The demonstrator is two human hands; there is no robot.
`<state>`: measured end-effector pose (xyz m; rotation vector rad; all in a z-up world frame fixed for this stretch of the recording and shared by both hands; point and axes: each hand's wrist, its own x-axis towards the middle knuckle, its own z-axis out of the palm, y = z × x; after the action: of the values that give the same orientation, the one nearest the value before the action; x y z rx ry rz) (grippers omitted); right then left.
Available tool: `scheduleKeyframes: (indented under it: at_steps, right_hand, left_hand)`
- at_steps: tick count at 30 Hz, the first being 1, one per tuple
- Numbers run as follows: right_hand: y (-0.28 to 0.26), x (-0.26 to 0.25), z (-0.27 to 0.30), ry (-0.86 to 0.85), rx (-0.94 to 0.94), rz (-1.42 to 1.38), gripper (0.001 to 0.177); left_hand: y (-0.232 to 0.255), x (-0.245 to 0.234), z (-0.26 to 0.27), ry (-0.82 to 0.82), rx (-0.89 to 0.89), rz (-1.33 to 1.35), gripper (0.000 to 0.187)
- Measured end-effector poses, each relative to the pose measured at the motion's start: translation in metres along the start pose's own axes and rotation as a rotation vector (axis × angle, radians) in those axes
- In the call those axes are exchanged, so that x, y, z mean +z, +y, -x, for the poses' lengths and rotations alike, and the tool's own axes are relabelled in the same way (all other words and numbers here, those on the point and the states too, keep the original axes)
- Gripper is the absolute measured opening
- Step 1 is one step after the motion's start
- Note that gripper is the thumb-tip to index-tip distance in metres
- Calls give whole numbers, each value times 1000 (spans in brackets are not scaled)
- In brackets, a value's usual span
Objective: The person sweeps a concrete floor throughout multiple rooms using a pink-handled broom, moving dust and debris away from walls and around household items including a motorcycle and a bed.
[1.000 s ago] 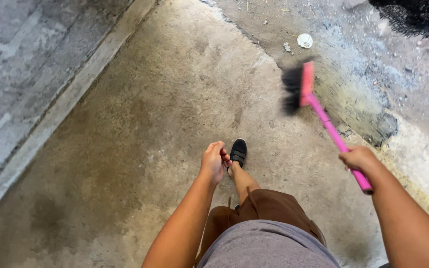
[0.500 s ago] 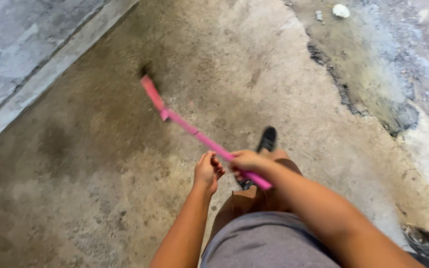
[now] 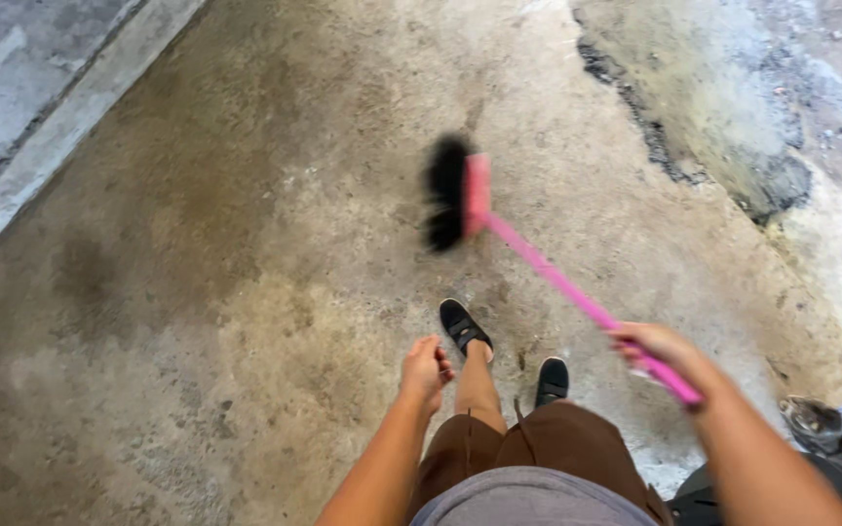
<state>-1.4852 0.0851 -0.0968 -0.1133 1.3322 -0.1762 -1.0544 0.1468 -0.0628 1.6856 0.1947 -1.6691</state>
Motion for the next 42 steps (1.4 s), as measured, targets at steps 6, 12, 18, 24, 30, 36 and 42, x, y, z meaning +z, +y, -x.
scheduleKeyframes:
  at_steps: [6, 12, 18, 24, 30, 36, 42]
  right_hand:
    - [2, -172, 70, 548, -260, 195, 15]
    - [84, -102, 113, 634, -345, 661, 44]
    - [165, 39, 93, -281, -137, 373, 23]
    - [239, 35, 34, -396, -76, 454, 12]
    - [277, -290, 165, 94, 27, -33, 18]
    - [238, -371, 191, 771, -213, 82, 9]
    - [215, -317, 170, 708, -518, -230, 10]
  left_hand:
    - [-88, 83, 36, -181, 11, -143, 15]
    - [-153, 97, 89, -169, 89, -38, 9]
    - [-188, 88, 131, -68, 186, 8, 12]
    - [-204, 108, 139, -11, 225, -123, 14]
    - [-277, 174, 132, -210, 10, -201, 15]
    - [-310, 255, 168, -423, 14, -623, 20]
    - [-293, 257, 167, -470, 48, -661, 22]
